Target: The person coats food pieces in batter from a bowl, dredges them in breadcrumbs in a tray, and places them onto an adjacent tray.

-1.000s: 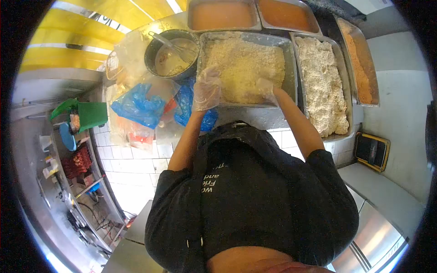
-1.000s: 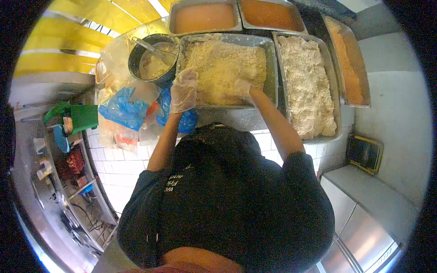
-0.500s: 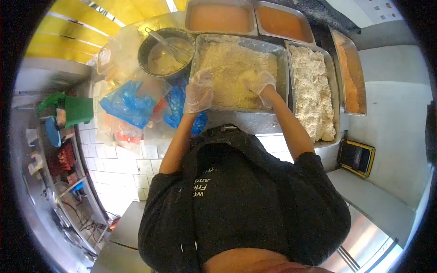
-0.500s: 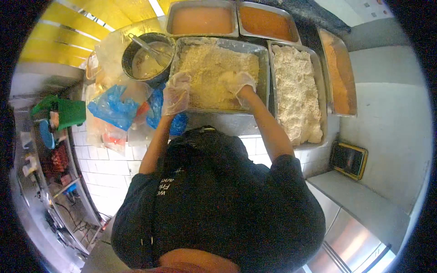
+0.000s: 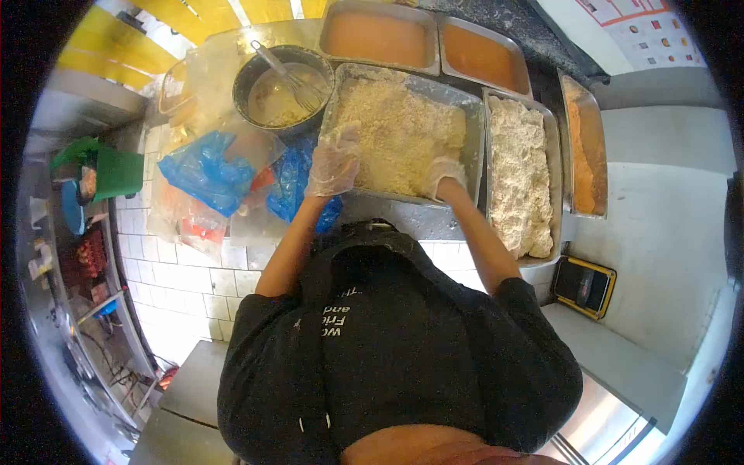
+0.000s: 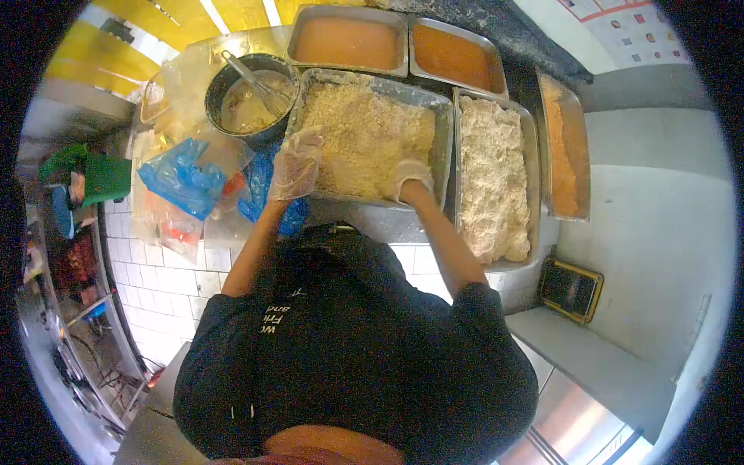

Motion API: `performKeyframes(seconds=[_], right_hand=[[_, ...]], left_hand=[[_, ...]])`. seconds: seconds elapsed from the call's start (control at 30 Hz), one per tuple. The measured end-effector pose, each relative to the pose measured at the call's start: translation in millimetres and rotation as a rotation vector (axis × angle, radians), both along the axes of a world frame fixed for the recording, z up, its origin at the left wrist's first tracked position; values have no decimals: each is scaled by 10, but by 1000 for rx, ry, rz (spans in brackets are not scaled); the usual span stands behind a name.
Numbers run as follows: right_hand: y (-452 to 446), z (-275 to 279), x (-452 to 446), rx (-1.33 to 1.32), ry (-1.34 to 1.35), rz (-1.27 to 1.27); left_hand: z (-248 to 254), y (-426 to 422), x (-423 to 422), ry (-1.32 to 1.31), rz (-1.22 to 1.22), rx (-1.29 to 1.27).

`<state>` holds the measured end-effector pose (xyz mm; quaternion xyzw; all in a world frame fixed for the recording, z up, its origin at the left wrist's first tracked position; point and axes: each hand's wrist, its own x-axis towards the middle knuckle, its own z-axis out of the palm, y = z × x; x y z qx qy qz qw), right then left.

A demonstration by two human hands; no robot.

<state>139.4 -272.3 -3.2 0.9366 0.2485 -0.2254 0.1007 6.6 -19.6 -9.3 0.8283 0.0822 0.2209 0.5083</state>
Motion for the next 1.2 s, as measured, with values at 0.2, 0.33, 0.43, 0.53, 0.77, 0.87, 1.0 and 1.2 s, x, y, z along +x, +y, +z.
performKeyframes(seconds=[0.2, 0.33, 0.43, 0.53, 0.77, 0.87, 1.0, 1.2], right_hand=[[-13, -143, 320, 695, 149, 97], [331, 55, 739, 1210, 615, -741], [602, -203, 860, 551, 118, -315], [689, -276, 922, 350, 32, -162], [576, 302, 879, 641, 60, -178], [494, 672, 770, 784, 152, -146], [70, 485, 496, 415, 275, -24], [-37, 167, 28, 112, 306, 96]], left_hand=[[10, -43, 27, 137, 98, -2], [-79, -13, 23, 185, 67, -124], [-97, 2, 36, 9, 7, 110], [80, -49, 39, 13, 41, -181], [7, -38, 26, 52, 3, -93], [-117, -17, 58, 127, 4, -319], [8, -5, 10, 114, 6, -215], [-54, -14, 2, 107, 75, 26]])
